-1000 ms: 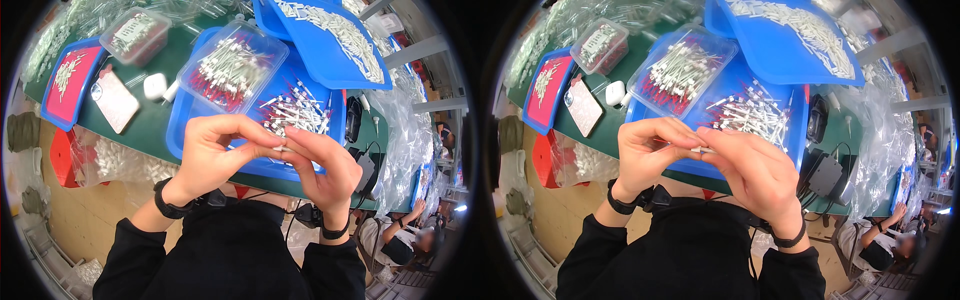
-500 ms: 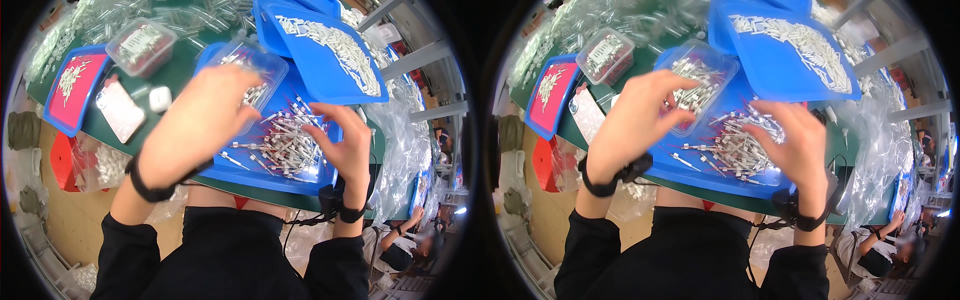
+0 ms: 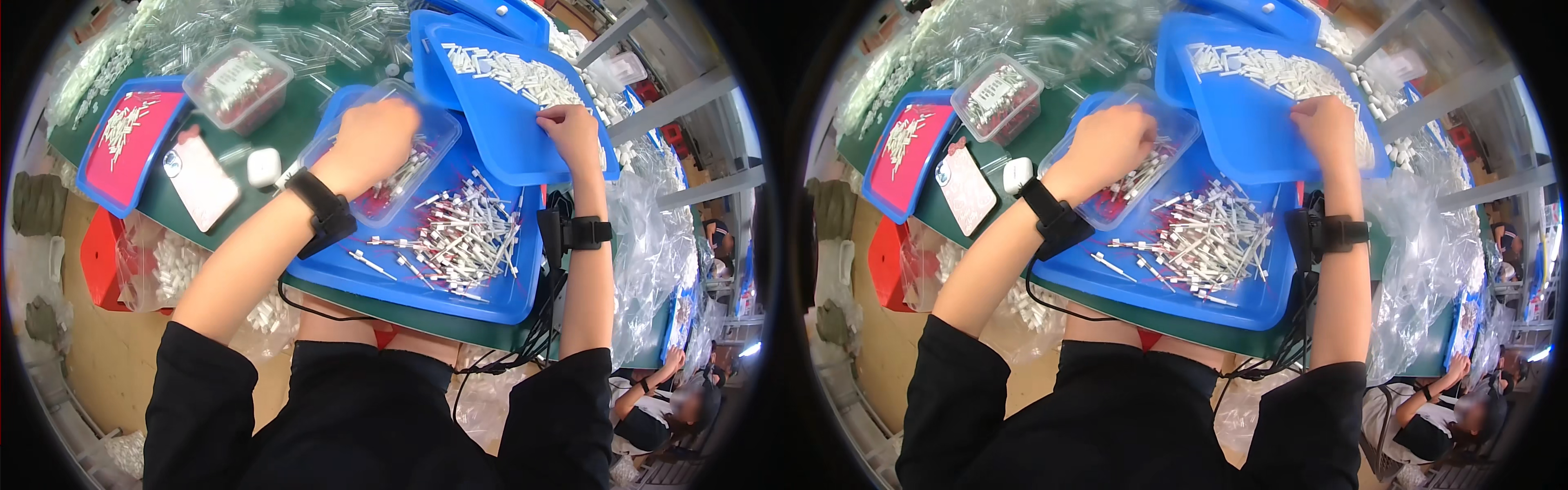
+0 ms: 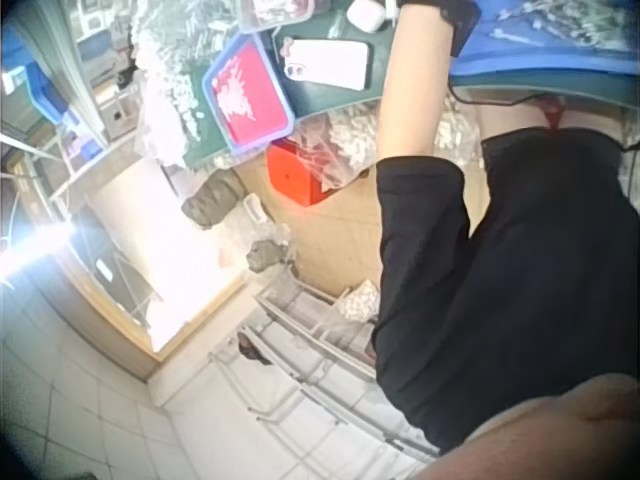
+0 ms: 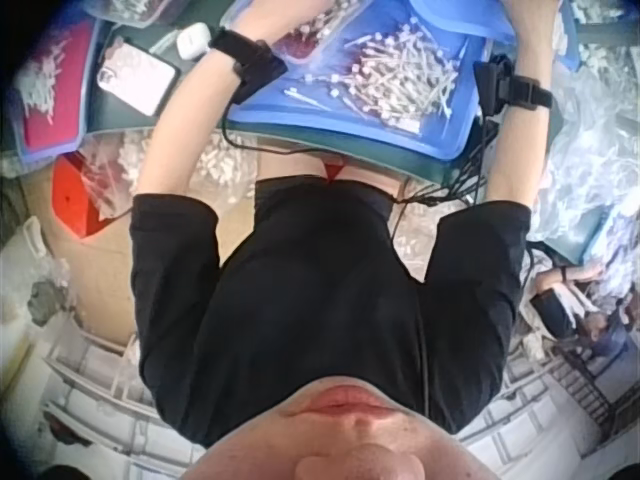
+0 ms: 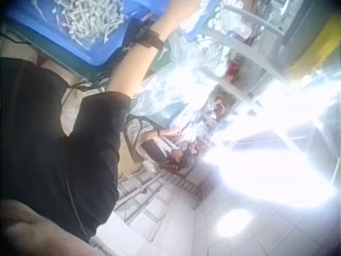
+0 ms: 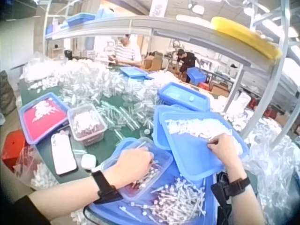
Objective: The person repeatedly picks up small white cylindrical components from a blue tray and inserts them into red and white wire connectors held in the other hand. The assembled units are placed into a clear plastic container on the table. The process is repetitive and involves fine motor manipulation of small parts.
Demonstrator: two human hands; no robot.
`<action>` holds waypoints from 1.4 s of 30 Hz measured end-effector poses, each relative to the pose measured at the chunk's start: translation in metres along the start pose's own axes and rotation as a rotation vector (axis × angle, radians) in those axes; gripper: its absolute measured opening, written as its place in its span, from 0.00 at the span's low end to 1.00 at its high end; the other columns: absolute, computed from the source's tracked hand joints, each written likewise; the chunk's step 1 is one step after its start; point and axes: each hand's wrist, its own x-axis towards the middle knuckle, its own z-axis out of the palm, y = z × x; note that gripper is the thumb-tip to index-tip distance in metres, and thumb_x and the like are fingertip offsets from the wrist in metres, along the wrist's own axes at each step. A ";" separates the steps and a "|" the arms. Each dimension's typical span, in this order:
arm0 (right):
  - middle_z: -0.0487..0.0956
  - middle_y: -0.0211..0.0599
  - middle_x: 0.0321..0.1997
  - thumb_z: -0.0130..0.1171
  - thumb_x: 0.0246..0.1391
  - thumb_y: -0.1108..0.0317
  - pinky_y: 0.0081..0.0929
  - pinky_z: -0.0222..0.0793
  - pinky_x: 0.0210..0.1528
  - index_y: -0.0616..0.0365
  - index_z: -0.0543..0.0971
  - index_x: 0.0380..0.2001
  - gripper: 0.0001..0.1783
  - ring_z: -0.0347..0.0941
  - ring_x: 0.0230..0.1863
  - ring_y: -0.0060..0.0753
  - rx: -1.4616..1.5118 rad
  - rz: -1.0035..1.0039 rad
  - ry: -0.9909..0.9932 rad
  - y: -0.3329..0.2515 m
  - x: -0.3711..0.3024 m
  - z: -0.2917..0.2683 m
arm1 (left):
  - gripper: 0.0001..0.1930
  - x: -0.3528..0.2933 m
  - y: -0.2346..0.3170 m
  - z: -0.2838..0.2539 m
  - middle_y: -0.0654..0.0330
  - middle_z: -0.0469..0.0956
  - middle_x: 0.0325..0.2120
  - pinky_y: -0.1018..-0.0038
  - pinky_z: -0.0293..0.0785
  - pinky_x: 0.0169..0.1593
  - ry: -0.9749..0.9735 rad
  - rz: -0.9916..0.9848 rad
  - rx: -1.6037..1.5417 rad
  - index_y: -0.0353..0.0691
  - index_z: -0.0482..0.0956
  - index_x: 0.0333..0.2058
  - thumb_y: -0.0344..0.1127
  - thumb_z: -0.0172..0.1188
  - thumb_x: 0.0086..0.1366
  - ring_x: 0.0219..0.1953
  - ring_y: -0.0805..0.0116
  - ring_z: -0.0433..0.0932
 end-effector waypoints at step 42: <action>0.82 0.38 0.34 0.63 0.48 0.82 0.17 0.77 0.29 0.64 0.83 0.36 0.10 0.77 0.31 0.22 1.072 0.035 -0.088 -0.123 -0.185 -0.029 | 0.07 -0.106 0.067 -0.066 0.41 0.80 0.39 0.72 0.78 0.41 0.251 -0.138 -1.544 0.34 0.69 0.41 0.20 0.54 0.64 0.33 0.65 0.82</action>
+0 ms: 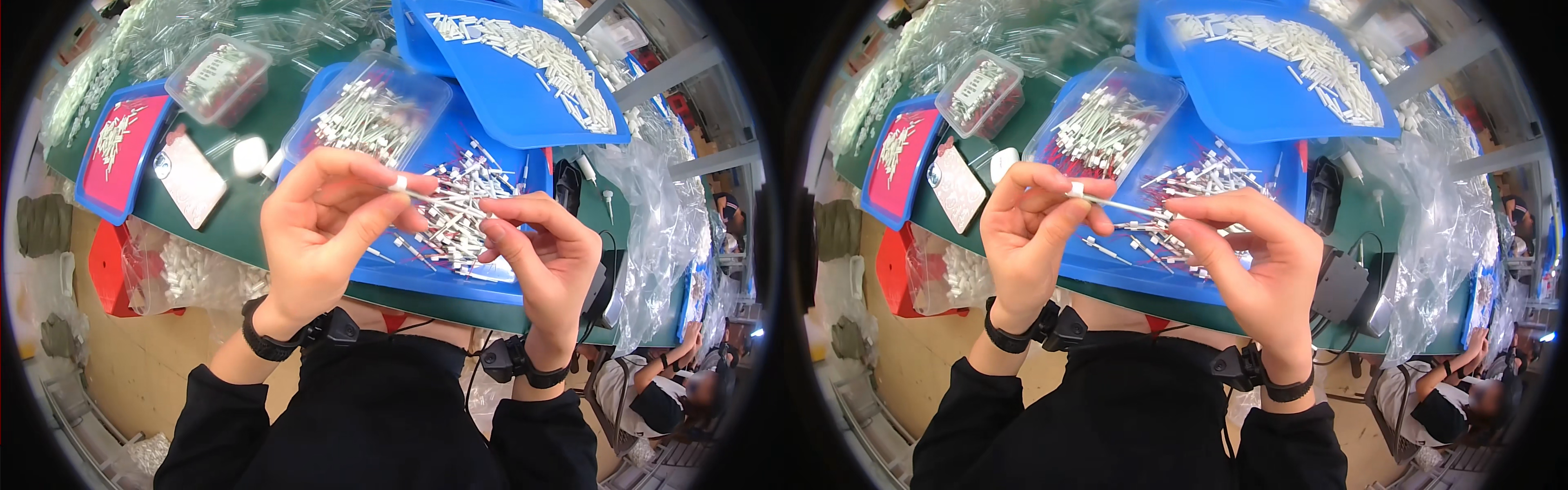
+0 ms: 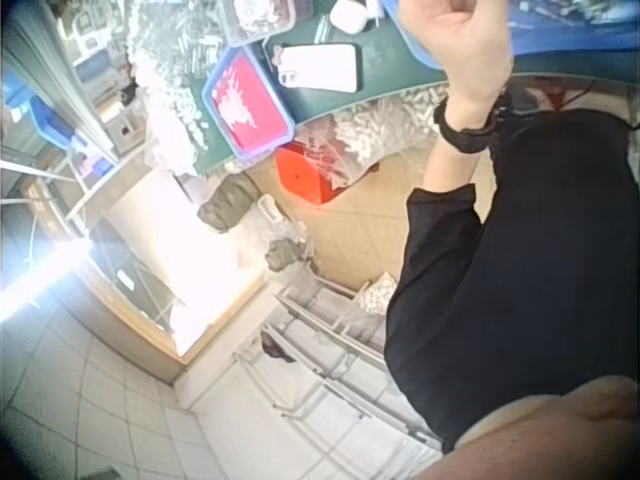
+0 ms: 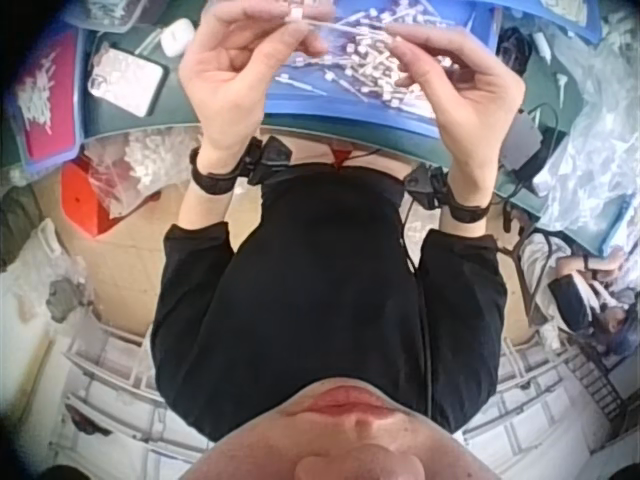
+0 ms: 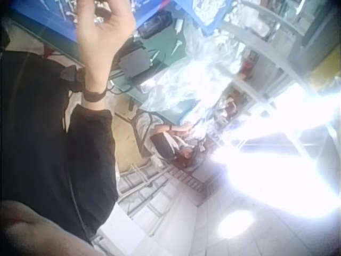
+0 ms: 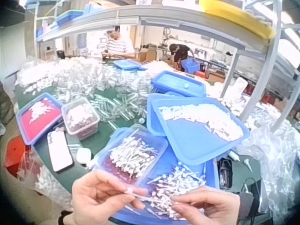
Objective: The person repeatedly picks up small white cylindrical components from a blue tray and inserts them into red and white wire connectors held in the other hand. The assembled units are placed into a clear plastic container on the table. The process is repetitive and involves fine motor manipulation of small parts.
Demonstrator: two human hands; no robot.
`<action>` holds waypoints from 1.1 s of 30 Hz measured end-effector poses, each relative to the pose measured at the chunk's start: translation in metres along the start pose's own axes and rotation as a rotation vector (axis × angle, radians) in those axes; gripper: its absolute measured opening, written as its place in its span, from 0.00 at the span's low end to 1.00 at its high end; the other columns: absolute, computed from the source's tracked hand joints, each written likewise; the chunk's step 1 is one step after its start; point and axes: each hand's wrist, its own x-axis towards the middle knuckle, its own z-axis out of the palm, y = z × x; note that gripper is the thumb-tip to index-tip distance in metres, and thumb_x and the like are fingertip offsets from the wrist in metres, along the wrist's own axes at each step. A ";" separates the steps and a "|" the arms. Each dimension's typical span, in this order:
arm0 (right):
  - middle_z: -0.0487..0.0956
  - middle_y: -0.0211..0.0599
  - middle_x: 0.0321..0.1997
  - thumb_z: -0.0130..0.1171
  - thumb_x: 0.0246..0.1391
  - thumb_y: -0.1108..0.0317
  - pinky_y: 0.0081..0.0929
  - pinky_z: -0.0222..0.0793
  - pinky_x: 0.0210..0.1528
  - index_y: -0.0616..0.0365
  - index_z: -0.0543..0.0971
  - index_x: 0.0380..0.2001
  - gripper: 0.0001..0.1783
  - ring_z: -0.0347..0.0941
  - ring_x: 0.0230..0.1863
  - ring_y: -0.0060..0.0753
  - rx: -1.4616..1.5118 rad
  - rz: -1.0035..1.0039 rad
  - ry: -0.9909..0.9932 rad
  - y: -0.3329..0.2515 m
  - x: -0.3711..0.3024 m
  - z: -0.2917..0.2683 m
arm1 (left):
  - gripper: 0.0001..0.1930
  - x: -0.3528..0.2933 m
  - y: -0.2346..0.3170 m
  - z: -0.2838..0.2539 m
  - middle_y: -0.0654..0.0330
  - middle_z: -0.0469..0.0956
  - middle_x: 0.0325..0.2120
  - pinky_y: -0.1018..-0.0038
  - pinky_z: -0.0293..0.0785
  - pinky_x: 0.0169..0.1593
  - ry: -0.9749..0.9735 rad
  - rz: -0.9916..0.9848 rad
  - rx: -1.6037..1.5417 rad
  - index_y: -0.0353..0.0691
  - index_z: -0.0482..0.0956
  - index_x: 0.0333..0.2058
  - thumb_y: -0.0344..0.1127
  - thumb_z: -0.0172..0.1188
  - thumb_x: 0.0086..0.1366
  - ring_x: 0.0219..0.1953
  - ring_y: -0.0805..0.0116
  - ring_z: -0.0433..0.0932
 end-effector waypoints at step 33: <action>0.78 0.35 0.24 0.67 0.41 0.79 0.25 0.68 0.24 0.61 0.78 0.29 0.09 0.75 0.23 0.34 -0.791 -0.650 -0.015 0.012 0.002 0.004 | 0.06 -0.006 -0.025 -0.001 0.49 0.82 0.34 0.75 0.77 0.41 -0.107 -0.002 0.305 0.28 0.78 0.33 0.15 0.60 0.55 0.36 0.68 0.81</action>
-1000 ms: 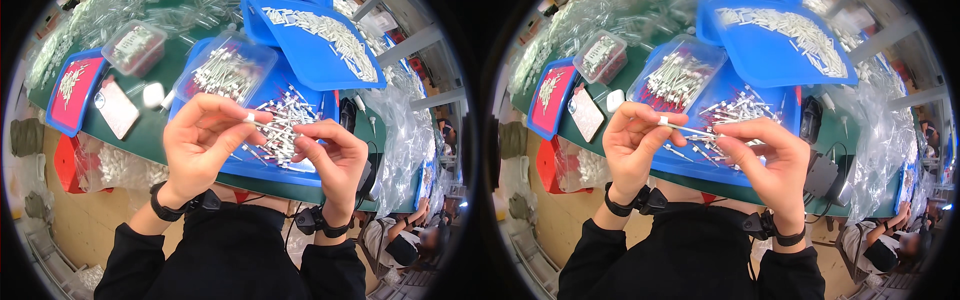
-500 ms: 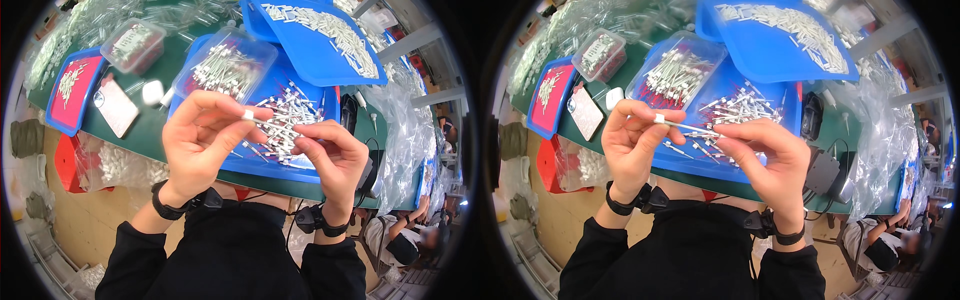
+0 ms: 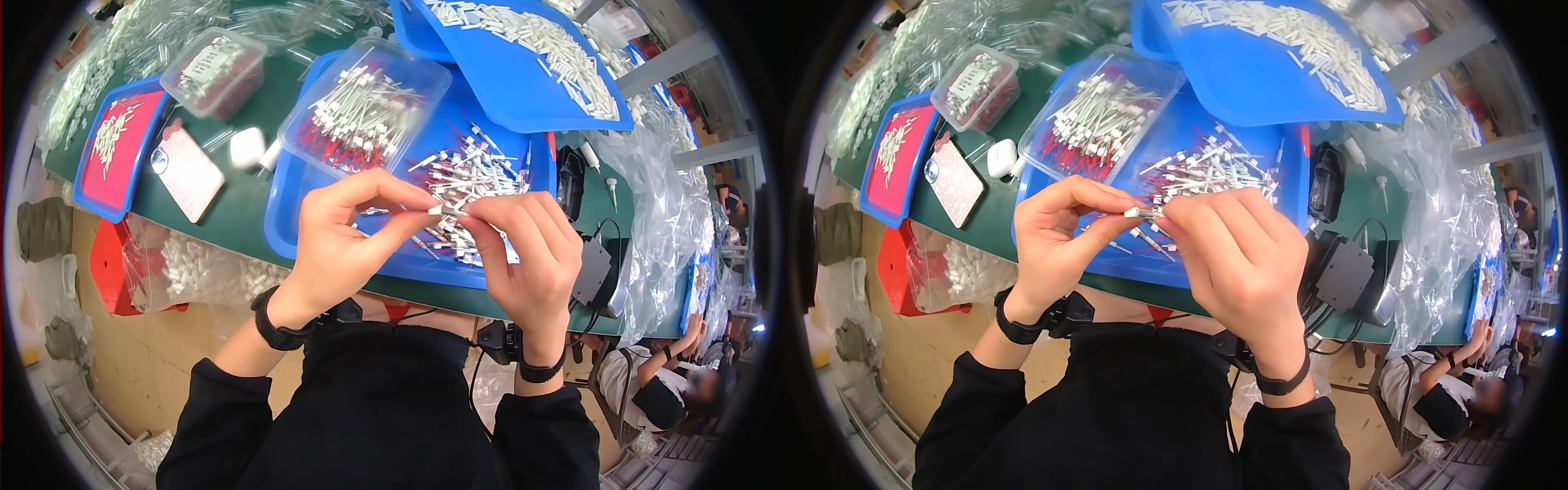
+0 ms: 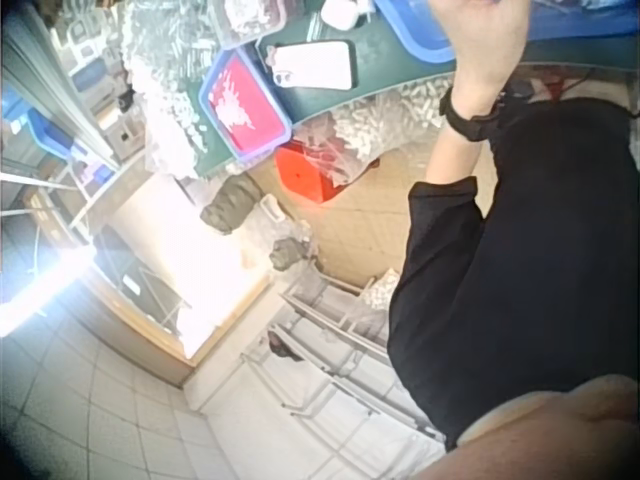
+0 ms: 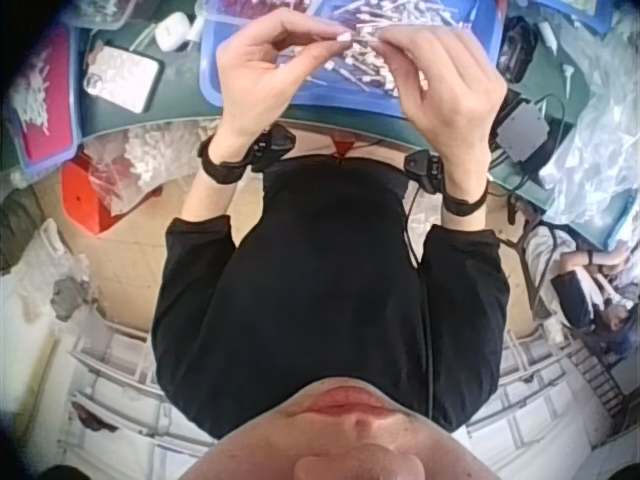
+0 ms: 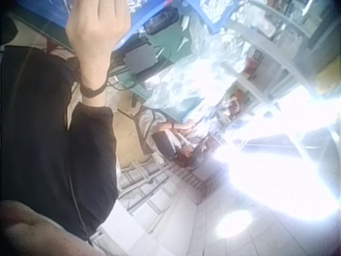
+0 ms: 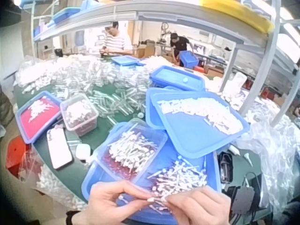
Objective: The person repeatedly picks up small white cylindrical components from a blue tray and inserts them into red and white wire connectors held in the other hand. The assembled units are placed into a clear plastic container on the table. The process is repetitive and involves fine motor manipulation of small parts.
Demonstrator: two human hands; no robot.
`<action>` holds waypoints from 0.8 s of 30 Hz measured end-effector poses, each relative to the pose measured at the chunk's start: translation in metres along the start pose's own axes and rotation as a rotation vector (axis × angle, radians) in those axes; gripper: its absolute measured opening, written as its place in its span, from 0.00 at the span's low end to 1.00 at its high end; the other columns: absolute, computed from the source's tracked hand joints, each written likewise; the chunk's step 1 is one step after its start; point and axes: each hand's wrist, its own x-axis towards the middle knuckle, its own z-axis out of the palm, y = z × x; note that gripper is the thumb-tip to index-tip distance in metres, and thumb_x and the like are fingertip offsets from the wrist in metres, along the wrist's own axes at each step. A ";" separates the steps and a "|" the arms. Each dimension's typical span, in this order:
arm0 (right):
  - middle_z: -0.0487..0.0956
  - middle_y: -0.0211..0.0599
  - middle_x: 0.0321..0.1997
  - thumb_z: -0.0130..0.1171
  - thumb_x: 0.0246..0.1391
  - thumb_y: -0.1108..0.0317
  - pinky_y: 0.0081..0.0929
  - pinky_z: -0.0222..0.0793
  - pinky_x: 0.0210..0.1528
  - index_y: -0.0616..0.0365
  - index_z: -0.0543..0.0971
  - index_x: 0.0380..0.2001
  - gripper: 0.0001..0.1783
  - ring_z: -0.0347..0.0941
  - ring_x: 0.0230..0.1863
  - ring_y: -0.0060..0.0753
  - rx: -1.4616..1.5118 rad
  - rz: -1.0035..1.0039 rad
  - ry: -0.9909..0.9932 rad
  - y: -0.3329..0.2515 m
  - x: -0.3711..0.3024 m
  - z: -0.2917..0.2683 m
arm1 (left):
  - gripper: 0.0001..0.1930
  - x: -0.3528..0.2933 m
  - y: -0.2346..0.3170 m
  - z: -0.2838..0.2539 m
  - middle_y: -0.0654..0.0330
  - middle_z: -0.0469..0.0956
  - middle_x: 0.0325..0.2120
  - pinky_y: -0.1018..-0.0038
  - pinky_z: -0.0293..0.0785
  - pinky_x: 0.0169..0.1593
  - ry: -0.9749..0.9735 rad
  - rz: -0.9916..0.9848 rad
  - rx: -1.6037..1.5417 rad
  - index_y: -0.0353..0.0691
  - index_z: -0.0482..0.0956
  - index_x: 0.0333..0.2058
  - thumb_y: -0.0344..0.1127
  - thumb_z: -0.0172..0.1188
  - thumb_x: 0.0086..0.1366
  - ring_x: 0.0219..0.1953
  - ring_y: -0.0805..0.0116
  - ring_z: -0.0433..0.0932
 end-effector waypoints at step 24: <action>0.79 0.36 0.27 0.66 0.43 0.77 0.29 0.70 0.28 0.58 0.78 0.39 0.16 0.76 0.28 0.39 0.121 0.046 -0.187 0.007 -0.003 0.009 | 0.09 0.018 0.007 -0.017 0.56 0.82 0.31 0.74 0.76 0.40 -0.192 0.254 0.392 0.34 0.83 0.33 0.21 0.66 0.50 0.35 0.64 0.81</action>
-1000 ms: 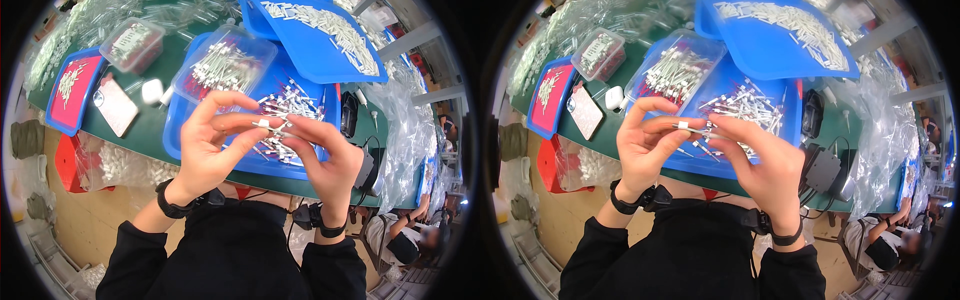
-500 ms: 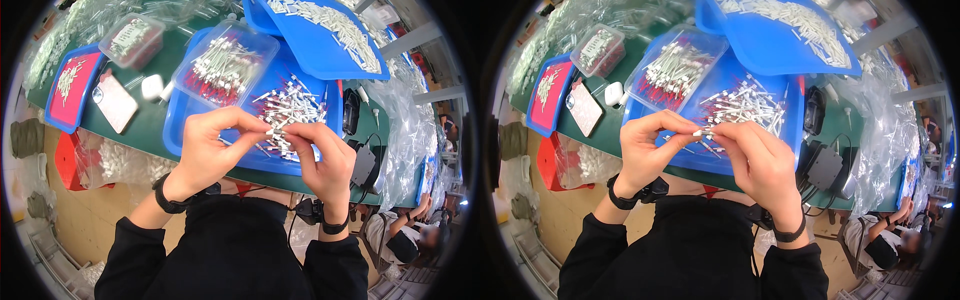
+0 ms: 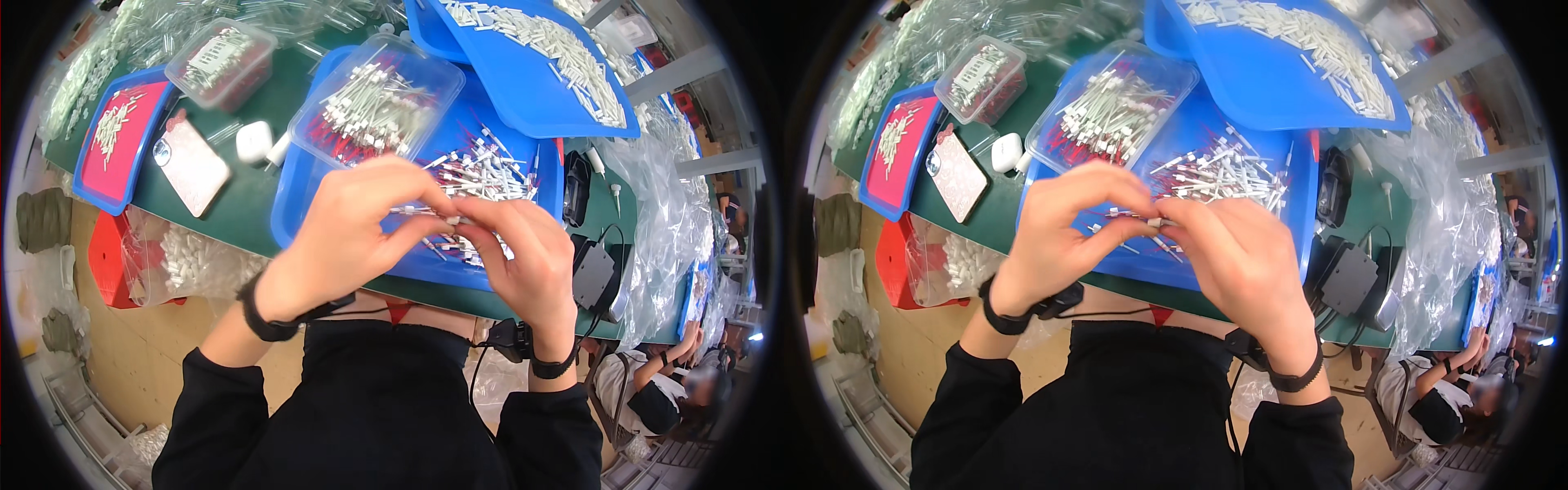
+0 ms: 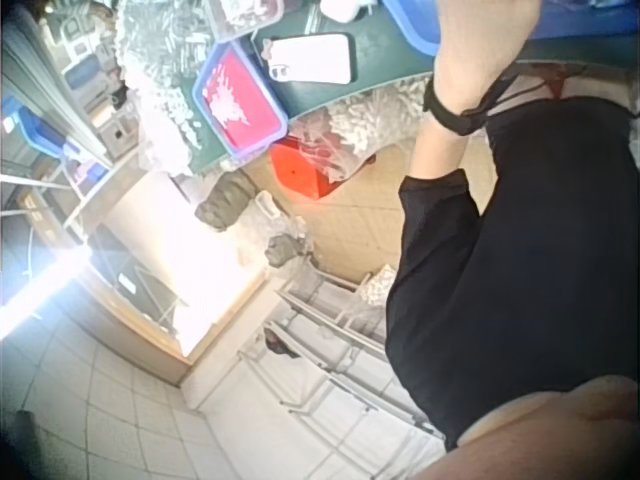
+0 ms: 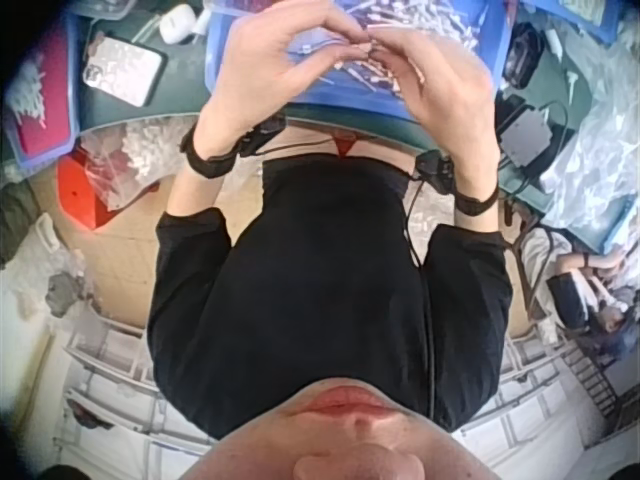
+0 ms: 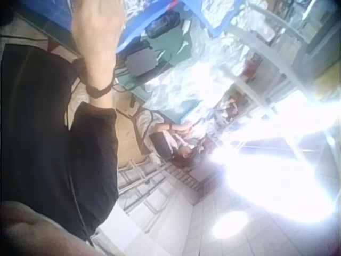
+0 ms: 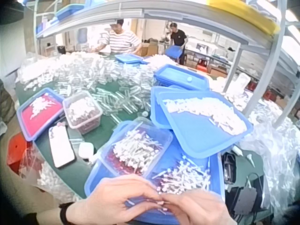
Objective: The person repeatedly picks up small white cylindrical components from a blue tray and inserts them into red and white wire connectors held in the other hand. The assembled units are placed into a clear plastic container on the table. The process is repetitive and involves fine motor manipulation of small parts.
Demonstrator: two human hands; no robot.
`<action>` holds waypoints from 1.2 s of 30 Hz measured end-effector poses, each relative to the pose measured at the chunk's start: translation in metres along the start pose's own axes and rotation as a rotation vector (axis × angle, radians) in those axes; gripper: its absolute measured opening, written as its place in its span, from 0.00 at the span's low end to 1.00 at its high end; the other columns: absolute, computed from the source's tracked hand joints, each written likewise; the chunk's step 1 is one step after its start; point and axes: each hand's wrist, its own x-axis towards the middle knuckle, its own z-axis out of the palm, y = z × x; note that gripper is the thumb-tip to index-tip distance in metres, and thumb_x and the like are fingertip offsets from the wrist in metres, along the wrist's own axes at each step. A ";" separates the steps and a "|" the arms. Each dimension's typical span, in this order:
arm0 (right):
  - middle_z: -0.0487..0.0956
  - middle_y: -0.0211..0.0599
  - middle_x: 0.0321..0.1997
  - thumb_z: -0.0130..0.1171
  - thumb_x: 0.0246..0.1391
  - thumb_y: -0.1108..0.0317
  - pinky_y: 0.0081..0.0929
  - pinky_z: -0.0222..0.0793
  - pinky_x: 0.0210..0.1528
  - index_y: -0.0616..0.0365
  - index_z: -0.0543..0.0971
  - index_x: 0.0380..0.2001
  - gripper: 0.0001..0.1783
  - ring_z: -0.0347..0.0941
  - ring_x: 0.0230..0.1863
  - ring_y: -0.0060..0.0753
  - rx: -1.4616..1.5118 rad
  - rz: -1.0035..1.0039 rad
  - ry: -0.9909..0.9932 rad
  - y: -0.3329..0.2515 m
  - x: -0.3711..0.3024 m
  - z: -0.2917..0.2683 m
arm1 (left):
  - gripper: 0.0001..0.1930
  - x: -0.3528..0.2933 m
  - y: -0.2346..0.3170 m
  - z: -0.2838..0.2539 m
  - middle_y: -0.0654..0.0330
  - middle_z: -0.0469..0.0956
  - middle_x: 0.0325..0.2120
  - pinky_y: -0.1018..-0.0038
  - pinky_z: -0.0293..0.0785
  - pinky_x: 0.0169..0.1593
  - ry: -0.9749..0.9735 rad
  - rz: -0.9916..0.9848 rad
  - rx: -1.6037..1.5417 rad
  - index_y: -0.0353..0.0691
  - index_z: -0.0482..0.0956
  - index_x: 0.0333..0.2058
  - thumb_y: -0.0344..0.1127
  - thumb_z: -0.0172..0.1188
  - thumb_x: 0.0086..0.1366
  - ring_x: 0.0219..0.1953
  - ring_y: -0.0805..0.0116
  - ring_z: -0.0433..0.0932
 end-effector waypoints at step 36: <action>0.83 0.38 0.33 0.54 0.51 0.58 0.35 0.73 0.40 0.53 0.83 0.33 0.14 0.80 0.37 0.40 -0.685 0.830 -0.024 0.193 0.087 -0.053 | 0.07 0.014 -0.002 -0.036 0.48 0.77 0.44 0.70 0.77 0.48 0.257 -0.390 -0.700 0.31 0.76 0.38 0.22 0.60 0.60 0.43 0.62 0.80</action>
